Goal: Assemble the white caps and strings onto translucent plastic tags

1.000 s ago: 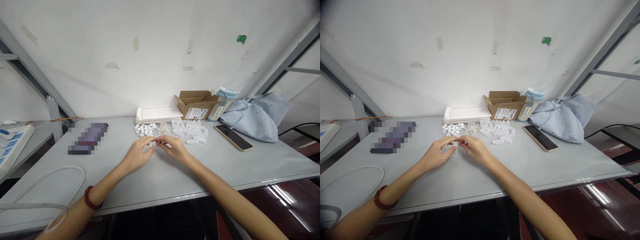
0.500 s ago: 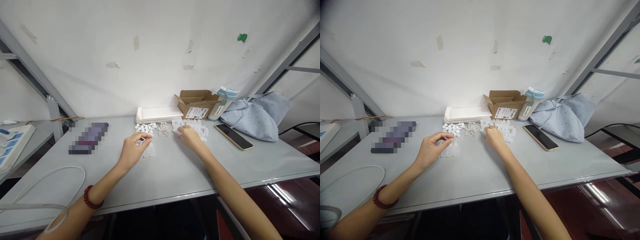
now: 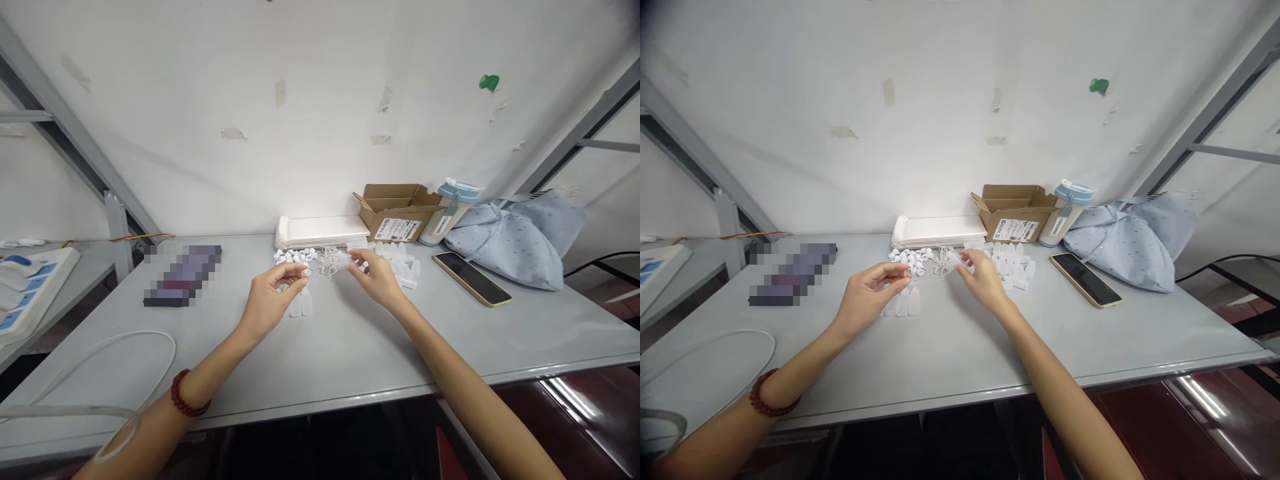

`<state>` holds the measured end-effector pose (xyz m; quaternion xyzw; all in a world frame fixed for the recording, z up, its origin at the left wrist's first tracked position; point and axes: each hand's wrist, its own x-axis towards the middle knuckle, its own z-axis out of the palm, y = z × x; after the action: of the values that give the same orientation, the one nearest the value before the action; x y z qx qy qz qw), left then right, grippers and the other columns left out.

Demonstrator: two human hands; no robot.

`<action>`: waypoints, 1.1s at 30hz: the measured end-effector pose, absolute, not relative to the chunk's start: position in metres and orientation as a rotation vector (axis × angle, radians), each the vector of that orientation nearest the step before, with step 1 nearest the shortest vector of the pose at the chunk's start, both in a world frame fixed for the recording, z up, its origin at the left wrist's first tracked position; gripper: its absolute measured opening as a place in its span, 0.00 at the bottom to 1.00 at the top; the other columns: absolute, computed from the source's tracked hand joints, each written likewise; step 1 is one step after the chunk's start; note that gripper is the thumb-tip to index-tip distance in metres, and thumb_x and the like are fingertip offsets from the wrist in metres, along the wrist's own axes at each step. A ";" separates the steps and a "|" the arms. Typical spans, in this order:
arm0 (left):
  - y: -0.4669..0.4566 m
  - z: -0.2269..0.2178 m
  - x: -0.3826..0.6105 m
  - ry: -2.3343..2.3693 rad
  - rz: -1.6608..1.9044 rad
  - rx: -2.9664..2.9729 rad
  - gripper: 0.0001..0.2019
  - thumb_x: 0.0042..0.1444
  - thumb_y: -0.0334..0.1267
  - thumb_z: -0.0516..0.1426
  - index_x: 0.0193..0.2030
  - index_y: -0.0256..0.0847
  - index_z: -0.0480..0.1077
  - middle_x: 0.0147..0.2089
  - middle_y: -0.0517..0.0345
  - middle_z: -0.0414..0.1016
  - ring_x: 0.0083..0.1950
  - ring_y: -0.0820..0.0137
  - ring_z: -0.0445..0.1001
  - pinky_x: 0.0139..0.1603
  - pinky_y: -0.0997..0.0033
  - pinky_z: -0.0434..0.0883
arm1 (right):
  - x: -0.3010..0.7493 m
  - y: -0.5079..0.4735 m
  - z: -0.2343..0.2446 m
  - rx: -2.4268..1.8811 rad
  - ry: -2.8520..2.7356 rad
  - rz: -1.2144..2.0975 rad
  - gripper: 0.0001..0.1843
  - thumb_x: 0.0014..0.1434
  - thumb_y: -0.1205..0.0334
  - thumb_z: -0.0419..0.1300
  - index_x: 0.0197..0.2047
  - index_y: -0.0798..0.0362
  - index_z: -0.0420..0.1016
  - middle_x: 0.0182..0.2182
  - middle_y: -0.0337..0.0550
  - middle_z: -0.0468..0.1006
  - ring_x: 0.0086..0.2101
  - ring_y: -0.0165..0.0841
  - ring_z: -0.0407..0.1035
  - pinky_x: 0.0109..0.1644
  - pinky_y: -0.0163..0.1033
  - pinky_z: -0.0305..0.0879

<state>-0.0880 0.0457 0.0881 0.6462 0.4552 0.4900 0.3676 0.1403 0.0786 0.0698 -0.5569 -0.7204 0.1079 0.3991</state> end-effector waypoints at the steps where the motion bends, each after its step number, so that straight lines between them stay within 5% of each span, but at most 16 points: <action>1: 0.046 0.088 -0.088 1.151 1.261 1.637 0.12 0.50 0.41 0.61 0.40 0.40 0.74 0.37 0.55 0.77 0.40 0.67 0.75 0.46 0.64 0.72 | 0.137 0.076 0.071 -1.355 -1.809 0.347 0.13 0.56 0.60 0.57 0.44 0.54 0.72 0.39 0.47 0.77 0.35 0.34 0.70 0.34 0.38 0.67; 13: 0.047 0.090 -0.089 1.146 1.327 1.502 0.12 0.49 0.42 0.62 0.39 0.38 0.74 0.38 0.54 0.78 0.43 0.65 0.76 0.46 0.65 0.73 | 0.105 0.050 0.075 -1.061 -1.935 0.756 0.12 0.55 0.60 0.60 0.44 0.52 0.73 0.39 0.44 0.76 0.36 0.31 0.69 0.36 0.36 0.68; 33: 0.048 0.087 -0.088 1.068 1.235 1.522 0.13 0.48 0.40 0.63 0.41 0.38 0.73 0.39 0.55 0.77 0.44 0.67 0.75 0.48 0.65 0.73 | 0.103 0.045 0.079 -1.007 -1.892 0.842 0.15 0.56 0.60 0.60 0.47 0.52 0.71 0.38 0.44 0.74 0.37 0.31 0.68 0.37 0.36 0.67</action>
<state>-0.0879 0.0475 0.0871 0.6127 0.4298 0.4971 0.4391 0.1027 0.0448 0.0786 -0.3996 -0.7504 0.3339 0.4072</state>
